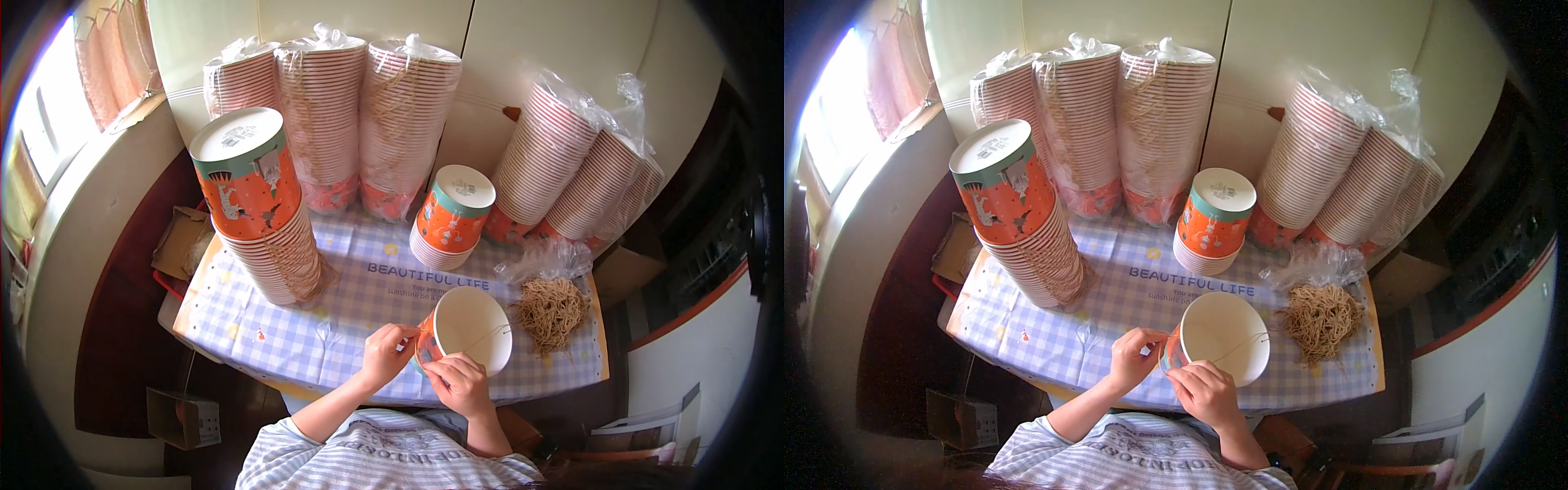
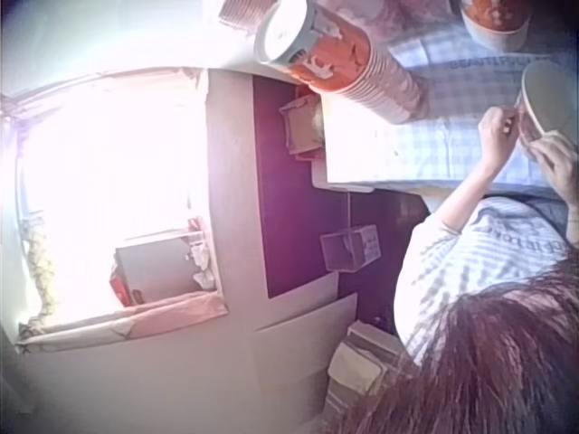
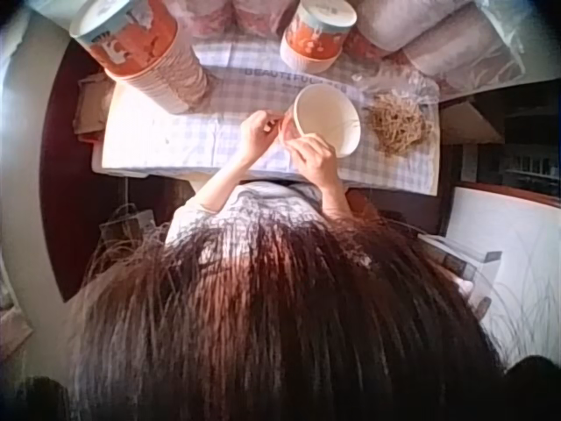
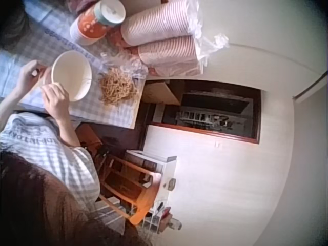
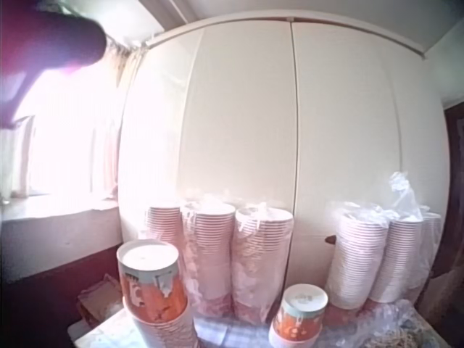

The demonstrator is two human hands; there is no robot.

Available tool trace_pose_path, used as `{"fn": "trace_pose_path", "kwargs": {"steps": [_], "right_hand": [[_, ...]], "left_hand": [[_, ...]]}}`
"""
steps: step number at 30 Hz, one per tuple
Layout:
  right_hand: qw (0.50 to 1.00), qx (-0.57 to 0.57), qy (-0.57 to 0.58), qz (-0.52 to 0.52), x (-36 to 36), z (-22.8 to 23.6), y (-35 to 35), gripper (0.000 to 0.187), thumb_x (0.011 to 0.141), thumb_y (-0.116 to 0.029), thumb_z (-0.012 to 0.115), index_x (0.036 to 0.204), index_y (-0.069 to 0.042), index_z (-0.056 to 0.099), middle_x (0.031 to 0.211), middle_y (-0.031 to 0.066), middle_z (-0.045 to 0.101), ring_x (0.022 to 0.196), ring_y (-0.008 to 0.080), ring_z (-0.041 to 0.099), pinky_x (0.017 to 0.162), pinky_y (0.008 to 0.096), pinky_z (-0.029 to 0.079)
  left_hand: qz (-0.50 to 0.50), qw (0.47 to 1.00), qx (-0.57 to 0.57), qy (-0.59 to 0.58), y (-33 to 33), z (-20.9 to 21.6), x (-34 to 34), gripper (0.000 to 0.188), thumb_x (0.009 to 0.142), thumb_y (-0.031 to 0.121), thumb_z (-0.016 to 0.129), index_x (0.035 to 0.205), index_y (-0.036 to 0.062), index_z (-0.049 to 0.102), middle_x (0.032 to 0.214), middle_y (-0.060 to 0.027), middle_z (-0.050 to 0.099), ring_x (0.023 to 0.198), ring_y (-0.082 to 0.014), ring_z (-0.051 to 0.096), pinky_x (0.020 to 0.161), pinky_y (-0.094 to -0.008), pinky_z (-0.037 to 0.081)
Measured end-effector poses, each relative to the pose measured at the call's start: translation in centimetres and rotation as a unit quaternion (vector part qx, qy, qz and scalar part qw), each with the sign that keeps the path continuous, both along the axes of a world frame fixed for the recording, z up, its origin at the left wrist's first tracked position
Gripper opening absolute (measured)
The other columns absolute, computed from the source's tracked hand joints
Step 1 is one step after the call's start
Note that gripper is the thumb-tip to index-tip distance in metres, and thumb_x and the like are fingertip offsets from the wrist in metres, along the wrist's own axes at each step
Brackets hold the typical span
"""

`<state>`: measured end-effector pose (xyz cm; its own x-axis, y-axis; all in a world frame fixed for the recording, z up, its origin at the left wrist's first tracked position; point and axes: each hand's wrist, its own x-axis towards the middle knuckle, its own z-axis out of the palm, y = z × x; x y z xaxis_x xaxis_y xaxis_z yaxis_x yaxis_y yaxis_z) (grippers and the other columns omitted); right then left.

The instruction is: Attaching wire handles to festive Halloween-themed paper buckets.

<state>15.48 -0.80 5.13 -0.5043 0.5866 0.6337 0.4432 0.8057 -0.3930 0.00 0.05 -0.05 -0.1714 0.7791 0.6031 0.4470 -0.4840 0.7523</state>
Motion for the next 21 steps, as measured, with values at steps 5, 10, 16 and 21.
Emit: {"fn": "trace_pose_path", "kwargs": {"steps": [5,10,16,21], "right_hand": [[1.000,-0.005,-0.001,0.003,-0.10,0.11,-0.07,0.013,0.065,-0.003,0.068,0.075,-0.007,0.061,0.069,0.0030,0.059,0.064,0.0184,0.058,0.057,0.0292,0.047],[1.000,0.002,-0.016,0.010,-0.01,-0.12,-0.12,0.012,0.067,-0.007,0.068,0.077,-0.008,0.061,0.069,0.0010,0.058,0.065,0.0165,0.057,0.057,0.0278,0.047],[0.999,-0.013,-0.023,0.039,-0.30,-0.51,-0.27,0.013,0.067,-0.009,0.068,0.078,-0.009,0.061,0.070,0.0004,0.058,0.066,0.0159,0.057,0.058,0.0269,0.047],[0.995,-0.061,-0.018,0.072,-0.29,-0.22,-0.36,0.012,0.069,-0.010,0.067,0.080,-0.009,0.062,0.069,0.0017,0.058,0.065,0.0175,0.057,0.058,0.0290,0.047]], "left_hand": [[-0.005,1.000,0.002,0.000,-0.06,-0.12,0.17,0.015,0.066,-0.005,0.065,0.077,0.0031,0.059,0.077,-0.0065,0.063,0.062,-0.0167,0.060,0.053,-0.0243,0.050],[-0.016,1.000,0.012,0.009,-0.09,-0.04,0.35,0.016,0.066,-0.004,0.066,0.079,0.0033,0.060,0.078,-0.0065,0.063,0.063,-0.0172,0.060,0.053,-0.0244,0.050],[-0.045,0.998,-0.020,-0.032,-0.20,-0.43,0.21,0.017,0.067,-0.005,0.065,0.081,0.0029,0.060,0.080,-0.0066,0.062,0.066,-0.0159,0.059,0.053,-0.0236,0.048],[-0.058,0.995,-0.055,-0.058,-0.63,-0.94,-0.43,0.015,0.069,-0.005,0.063,0.082,0.0031,0.060,0.081,-0.0060,0.062,0.068,-0.0168,0.059,0.052,-0.0240,0.048]]}}
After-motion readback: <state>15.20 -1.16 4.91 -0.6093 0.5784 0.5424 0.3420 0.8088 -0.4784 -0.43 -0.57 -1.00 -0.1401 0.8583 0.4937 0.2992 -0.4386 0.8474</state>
